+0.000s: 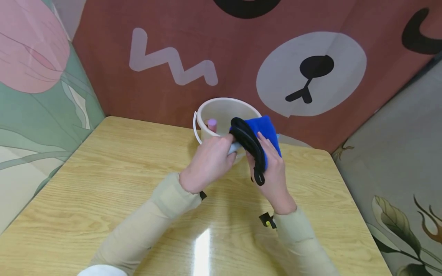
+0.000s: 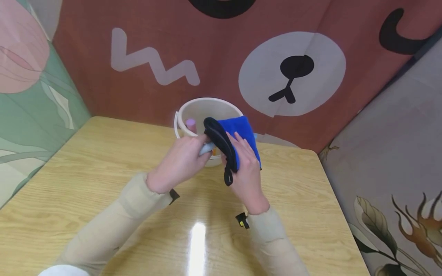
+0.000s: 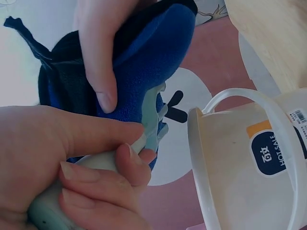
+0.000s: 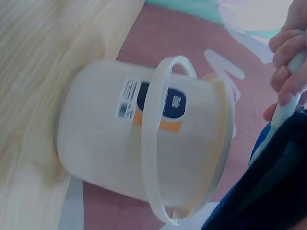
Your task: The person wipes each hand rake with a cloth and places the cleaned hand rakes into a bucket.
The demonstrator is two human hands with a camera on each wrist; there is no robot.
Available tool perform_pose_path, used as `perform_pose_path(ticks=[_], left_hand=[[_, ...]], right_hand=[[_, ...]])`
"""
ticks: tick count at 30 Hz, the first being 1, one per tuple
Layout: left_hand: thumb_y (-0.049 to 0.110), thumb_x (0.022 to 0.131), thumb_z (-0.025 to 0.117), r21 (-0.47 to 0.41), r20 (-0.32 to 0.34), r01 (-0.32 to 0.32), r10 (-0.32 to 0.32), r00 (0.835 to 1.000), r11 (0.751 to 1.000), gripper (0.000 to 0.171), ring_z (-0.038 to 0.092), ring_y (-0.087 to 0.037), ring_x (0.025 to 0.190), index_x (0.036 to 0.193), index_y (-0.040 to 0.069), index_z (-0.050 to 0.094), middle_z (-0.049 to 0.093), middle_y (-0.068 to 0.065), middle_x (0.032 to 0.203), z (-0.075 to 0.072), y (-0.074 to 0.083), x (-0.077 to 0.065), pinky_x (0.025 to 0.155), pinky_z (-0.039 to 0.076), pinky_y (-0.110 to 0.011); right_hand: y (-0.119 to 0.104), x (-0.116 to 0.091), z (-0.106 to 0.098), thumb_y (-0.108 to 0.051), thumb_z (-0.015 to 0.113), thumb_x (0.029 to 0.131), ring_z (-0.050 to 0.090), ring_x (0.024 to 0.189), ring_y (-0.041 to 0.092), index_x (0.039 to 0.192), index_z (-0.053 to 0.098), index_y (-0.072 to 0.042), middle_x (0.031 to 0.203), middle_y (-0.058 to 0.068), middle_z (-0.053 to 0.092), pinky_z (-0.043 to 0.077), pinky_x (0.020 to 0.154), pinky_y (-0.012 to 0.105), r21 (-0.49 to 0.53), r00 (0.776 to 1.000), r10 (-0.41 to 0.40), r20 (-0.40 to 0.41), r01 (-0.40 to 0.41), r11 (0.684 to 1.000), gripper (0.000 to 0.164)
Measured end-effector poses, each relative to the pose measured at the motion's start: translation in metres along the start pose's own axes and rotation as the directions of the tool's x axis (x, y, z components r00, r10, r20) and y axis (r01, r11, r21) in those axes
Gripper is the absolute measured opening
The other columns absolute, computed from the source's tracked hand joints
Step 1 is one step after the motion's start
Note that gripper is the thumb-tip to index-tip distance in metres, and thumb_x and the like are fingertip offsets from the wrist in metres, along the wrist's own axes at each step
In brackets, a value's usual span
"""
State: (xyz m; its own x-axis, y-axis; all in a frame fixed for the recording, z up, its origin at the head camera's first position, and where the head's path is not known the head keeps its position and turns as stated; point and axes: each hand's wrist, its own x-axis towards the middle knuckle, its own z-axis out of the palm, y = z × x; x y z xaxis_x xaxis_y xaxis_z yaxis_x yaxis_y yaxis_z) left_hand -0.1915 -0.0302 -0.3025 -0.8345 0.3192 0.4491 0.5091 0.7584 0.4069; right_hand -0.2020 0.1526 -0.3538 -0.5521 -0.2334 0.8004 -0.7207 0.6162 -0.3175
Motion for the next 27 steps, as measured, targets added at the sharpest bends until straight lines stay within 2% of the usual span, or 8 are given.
perform_pose_path(ticks=[6, 12, 15, 19, 24, 27], left_hand=[[0.007, 0.093, 0.061, 0.0, 0.01, 0.009, -0.009, 1.0, 1.0, 0.009, 0.051, -0.021, 0.058, 0.085, 0.007, 0.058, 0.045, -0.001, 0.065, -0.001, 0.001, -0.001, 0.05, 0.043, -0.035], [0.005, 0.092, 0.06, 0.014, -0.02, -0.021, 0.021, 1.0, 1.0, 0.009, 0.047, -0.02, 0.056, 0.084, 0.009, 0.057, 0.037, 0.001, 0.065, -0.002, 0.004, -0.004, 0.049, 0.042, -0.035], [0.006, 0.092, 0.062, 0.018, -0.028, -0.029, 0.029, 0.999, 0.999, 0.003, 0.049, -0.02, 0.058, 0.092, 0.009, 0.063, 0.042, 0.002, 0.066, -0.002, 0.006, -0.005, 0.05, 0.046, -0.038], [0.006, 0.093, 0.061, 0.008, -0.027, -0.029, 0.03, 0.999, 1.0, 0.009, 0.052, -0.02, 0.06, 0.1, 0.009, 0.067, 0.051, 0.0, 0.069, -0.004, 0.01, -0.005, 0.052, 0.05, -0.039], [0.007, 0.092, 0.061, 0.017, -0.017, -0.005, 0.005, 1.0, 1.0, 0.006, 0.053, -0.021, 0.06, 0.096, 0.01, 0.065, 0.052, -0.001, 0.069, -0.006, 0.01, -0.006, 0.051, 0.05, -0.04], [0.006, 0.091, 0.061, 0.02, -0.019, 0.011, -0.011, 1.0, 1.0, 0.006, 0.053, -0.02, 0.06, 0.094, 0.008, 0.066, 0.051, -0.001, 0.068, -0.009, 0.009, -0.006, 0.051, 0.05, -0.041]], right_hand=[[0.008, 0.004, -0.001, -0.009, 0.065, 0.097, 0.058, 0.132, 0.037, 0.123, 0.068, 0.008, 0.123, 0.027, 0.072, 0.043, 0.109, 0.059, -0.048, 1.0, -0.006, 0.022, 0.007, 0.999, 0.032], [0.013, 0.007, -0.002, -0.015, 0.064, 0.098, 0.06, 0.13, 0.035, 0.127, 0.067, 0.007, 0.124, 0.025, 0.072, 0.045, 0.11, 0.055, -0.102, 1.0, -0.012, 0.022, 0.015, 0.995, 0.037], [0.013, 0.01, -0.002, -0.017, 0.064, 0.098, 0.062, 0.128, 0.034, 0.13, 0.067, 0.006, 0.125, 0.022, 0.072, 0.045, 0.111, 0.05, -0.121, 1.0, -0.018, 0.0, 0.018, 0.992, 0.039], [0.012, 0.015, -0.003, -0.021, 0.067, 0.096, 0.065, 0.125, 0.031, 0.13, 0.068, 0.002, 0.124, 0.018, 0.074, 0.047, 0.11, 0.046, -0.129, 0.999, -0.015, -0.037, 0.01, 0.992, 0.041], [0.011, 0.018, -0.003, -0.022, 0.068, 0.096, 0.067, 0.121, 0.03, 0.122, 0.072, 0.003, 0.118, 0.017, 0.076, 0.05, 0.107, 0.047, -0.116, 0.999, -0.009, -0.041, 0.004, 0.993, 0.037], [0.01, 0.018, -0.003, -0.018, 0.067, 0.097, 0.068, 0.119, 0.033, 0.12, 0.073, 0.005, 0.117, 0.02, 0.076, 0.052, 0.103, 0.052, -0.089, 0.999, 0.0, -0.049, -0.004, 0.996, 0.033]])
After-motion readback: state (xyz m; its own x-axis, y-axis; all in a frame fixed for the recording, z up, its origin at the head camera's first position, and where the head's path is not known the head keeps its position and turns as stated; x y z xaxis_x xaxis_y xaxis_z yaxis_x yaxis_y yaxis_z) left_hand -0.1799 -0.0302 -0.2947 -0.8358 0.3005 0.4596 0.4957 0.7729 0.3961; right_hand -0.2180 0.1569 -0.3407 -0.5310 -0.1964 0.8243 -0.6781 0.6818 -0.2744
